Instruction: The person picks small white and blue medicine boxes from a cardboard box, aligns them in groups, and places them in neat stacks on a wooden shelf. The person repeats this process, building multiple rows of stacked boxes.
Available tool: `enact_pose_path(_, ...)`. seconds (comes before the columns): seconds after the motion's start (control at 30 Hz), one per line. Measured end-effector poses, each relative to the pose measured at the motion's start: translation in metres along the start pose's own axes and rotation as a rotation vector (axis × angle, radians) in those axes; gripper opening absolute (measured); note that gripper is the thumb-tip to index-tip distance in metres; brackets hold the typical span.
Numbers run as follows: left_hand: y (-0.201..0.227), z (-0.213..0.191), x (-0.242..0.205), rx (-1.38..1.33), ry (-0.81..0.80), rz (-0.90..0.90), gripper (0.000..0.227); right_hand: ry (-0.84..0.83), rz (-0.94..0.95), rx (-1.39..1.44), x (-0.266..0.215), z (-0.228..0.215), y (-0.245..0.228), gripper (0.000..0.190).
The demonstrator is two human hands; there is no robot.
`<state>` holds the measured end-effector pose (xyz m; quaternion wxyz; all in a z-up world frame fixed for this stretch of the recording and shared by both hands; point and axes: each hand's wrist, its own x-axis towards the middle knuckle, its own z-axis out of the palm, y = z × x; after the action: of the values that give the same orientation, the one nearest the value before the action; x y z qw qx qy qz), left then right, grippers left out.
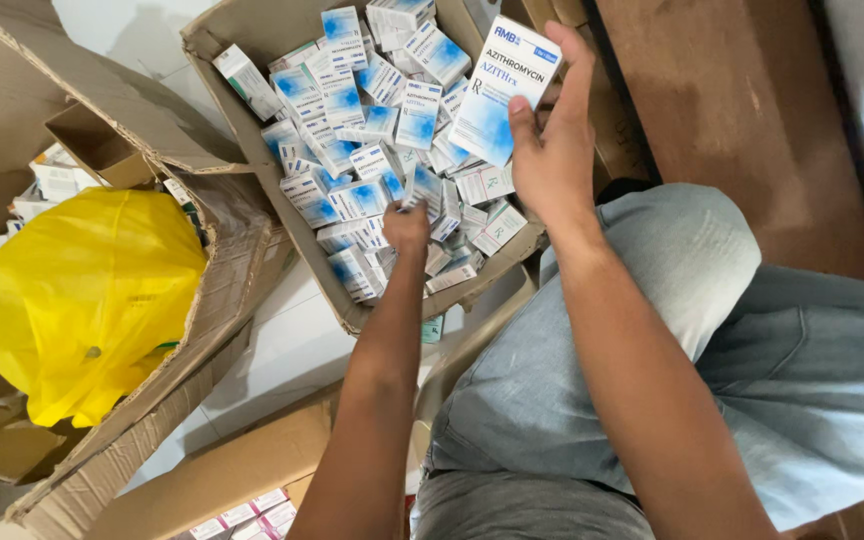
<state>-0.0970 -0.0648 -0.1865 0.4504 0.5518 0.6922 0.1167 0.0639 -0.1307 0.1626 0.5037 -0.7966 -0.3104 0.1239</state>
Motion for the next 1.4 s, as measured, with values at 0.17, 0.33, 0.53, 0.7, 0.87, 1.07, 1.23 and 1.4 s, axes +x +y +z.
enact_pose_path(0.17,0.049,-0.080,-0.016,-0.373,-0.116,0.132,0.033,-0.082,0.186,0.192,0.007,0.004,0.000,0.057)
enact_pose_path(0.33,0.113,-0.162,-0.052,-0.604,-0.259,0.280,0.025,-0.224,0.293,0.342,0.011,0.013,0.004,0.032)
enact_pose_path(0.53,0.169,-0.202,-0.092,-1.065,-0.526,0.118,0.038,-0.416,0.470,0.629,0.008,0.019,0.013,0.033)
enact_pose_path(0.7,0.201,-0.209,-0.118,-1.224,-0.847,0.322,0.076,-0.416,0.742,0.875,0.010,0.019,0.012,0.044)
enact_pose_path(0.87,0.225,-0.217,-0.128,-1.135,-0.977,0.641,0.108,-0.433,0.863,0.937,0.013,0.006,0.004,0.048)
enact_pose_path(1.07,0.230,-0.211,-0.124,-0.954,-0.731,0.618,0.099,-0.450,0.906,0.980,0.014,0.007,-0.001,0.049)
enact_pose_path(1.23,0.239,-0.190,-0.123,-1.027,-0.579,0.659,0.072,-0.405,0.855,0.956,0.014,0.008,-0.001,0.049)
enact_pose_path(1.4,0.255,-0.174,-0.118,-0.990,-0.572,0.375,0.068,-0.287,0.757,1.013,0.016,0.008,0.005,0.044)
